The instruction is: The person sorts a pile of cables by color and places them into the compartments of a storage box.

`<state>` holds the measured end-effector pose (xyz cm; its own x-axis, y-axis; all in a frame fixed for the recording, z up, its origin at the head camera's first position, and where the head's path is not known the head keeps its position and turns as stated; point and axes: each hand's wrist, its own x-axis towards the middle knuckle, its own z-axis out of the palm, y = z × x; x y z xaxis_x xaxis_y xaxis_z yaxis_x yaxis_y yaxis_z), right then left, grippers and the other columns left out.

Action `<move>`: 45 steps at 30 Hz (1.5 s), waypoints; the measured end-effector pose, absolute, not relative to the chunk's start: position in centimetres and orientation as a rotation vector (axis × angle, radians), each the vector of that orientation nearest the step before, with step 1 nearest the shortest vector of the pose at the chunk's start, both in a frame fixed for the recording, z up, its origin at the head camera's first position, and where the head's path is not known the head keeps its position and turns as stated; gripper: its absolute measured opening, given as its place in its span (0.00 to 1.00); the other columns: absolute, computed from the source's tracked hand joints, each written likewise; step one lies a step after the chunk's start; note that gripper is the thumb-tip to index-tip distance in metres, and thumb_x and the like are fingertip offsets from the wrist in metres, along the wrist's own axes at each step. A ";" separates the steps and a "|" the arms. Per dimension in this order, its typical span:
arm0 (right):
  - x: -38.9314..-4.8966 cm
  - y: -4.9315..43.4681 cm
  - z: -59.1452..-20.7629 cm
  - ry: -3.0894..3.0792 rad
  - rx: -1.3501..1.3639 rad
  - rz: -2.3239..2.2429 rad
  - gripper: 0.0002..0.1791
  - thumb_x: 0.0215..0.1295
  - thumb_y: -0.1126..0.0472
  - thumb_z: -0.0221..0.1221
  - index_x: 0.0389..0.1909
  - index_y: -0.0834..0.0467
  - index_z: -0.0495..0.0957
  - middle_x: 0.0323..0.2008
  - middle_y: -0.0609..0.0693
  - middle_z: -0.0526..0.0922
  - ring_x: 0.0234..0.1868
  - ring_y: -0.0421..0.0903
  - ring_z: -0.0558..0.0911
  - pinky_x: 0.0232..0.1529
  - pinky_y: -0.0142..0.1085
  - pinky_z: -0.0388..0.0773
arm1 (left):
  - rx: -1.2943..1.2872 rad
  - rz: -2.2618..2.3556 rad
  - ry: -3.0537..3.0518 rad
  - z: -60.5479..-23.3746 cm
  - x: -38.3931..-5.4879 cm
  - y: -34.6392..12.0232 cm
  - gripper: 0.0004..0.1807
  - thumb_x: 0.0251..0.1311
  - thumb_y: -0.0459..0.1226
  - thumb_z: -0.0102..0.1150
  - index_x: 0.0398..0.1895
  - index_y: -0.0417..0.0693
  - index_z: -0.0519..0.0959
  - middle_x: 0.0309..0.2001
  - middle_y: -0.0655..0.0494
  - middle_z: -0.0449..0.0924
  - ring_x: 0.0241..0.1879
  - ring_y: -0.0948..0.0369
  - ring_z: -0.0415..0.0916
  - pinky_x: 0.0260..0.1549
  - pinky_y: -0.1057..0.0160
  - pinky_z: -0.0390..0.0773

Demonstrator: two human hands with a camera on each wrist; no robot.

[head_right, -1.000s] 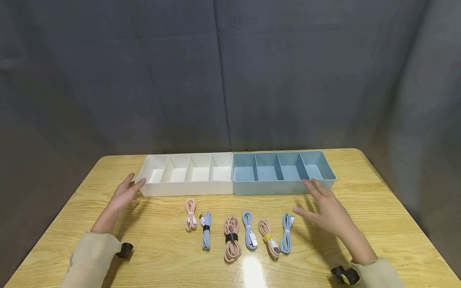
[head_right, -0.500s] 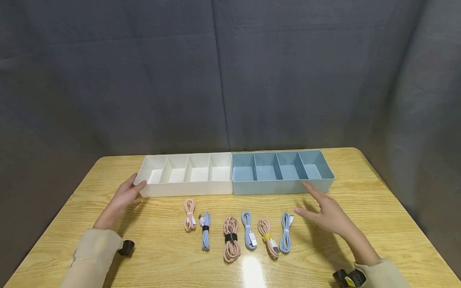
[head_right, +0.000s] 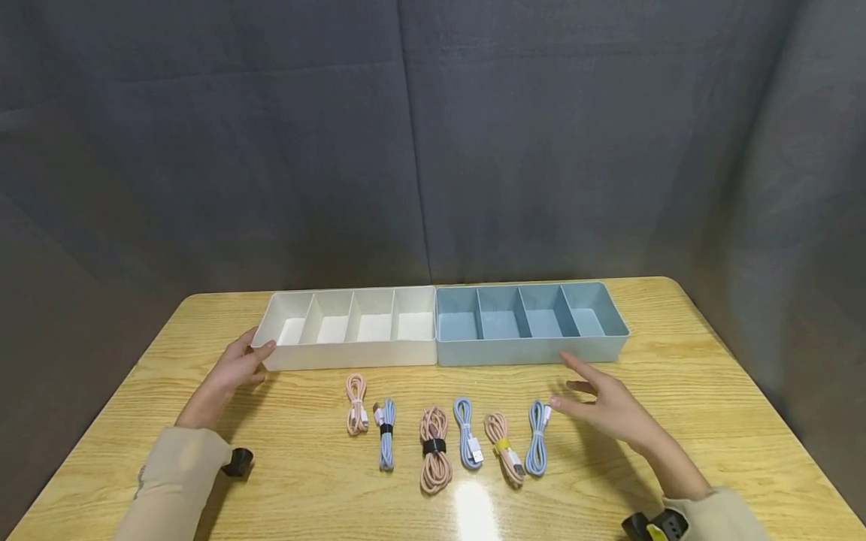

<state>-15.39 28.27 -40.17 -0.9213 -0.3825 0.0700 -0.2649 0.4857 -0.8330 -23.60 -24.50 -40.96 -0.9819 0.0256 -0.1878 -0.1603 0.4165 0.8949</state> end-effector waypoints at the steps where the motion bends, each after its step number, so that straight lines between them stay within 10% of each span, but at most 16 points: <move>1: -15.4 28.2 -40.3 2.572 -0.562 -1.442 0.39 0.62 0.64 0.57 0.66 0.72 0.47 0.64 0.73 0.50 0.56 0.70 0.65 0.48 0.43 0.74 | -0.119 1.609 2.493 -40.9 -23.6 -24.5 0.33 0.70 0.41 0.39 0.70 0.38 0.40 0.60 0.31 0.56 0.59 0.39 0.58 0.50 0.39 0.65; 12: -16.0 28.1 -41.8 2.447 -0.528 -1.479 0.41 0.58 0.63 0.60 0.67 0.70 0.49 0.63 0.73 0.52 0.57 0.70 0.64 0.49 0.51 0.72 | -0.107 1.613 2.479 -40.9 -23.8 -24.5 0.34 0.70 0.42 0.38 0.70 0.38 0.39 0.62 0.31 0.53 0.60 0.39 0.55 0.51 0.38 0.64; 22: -16.8 27.7 -43.1 2.337 -0.549 -1.534 0.36 0.59 0.63 0.60 0.63 0.74 0.55 0.60 0.73 0.59 0.58 0.68 0.64 0.46 0.27 0.73 | -0.129 1.604 2.497 -40.8 -23.9 -24.3 0.33 0.69 0.41 0.39 0.70 0.38 0.40 0.63 0.30 0.52 0.60 0.38 0.55 0.50 0.38 0.66; 45: -17.4 26.7 -44.1 2.420 -0.438 -1.567 0.21 0.51 0.66 0.65 0.45 0.74 0.76 0.50 0.70 0.73 0.46 0.33 0.75 0.43 0.27 0.74 | -0.145 1.598 2.511 -41.1 -23.7 -24.5 0.33 0.69 0.40 0.40 0.70 0.36 0.41 0.62 0.30 0.53 0.60 0.38 0.55 0.49 0.41 0.68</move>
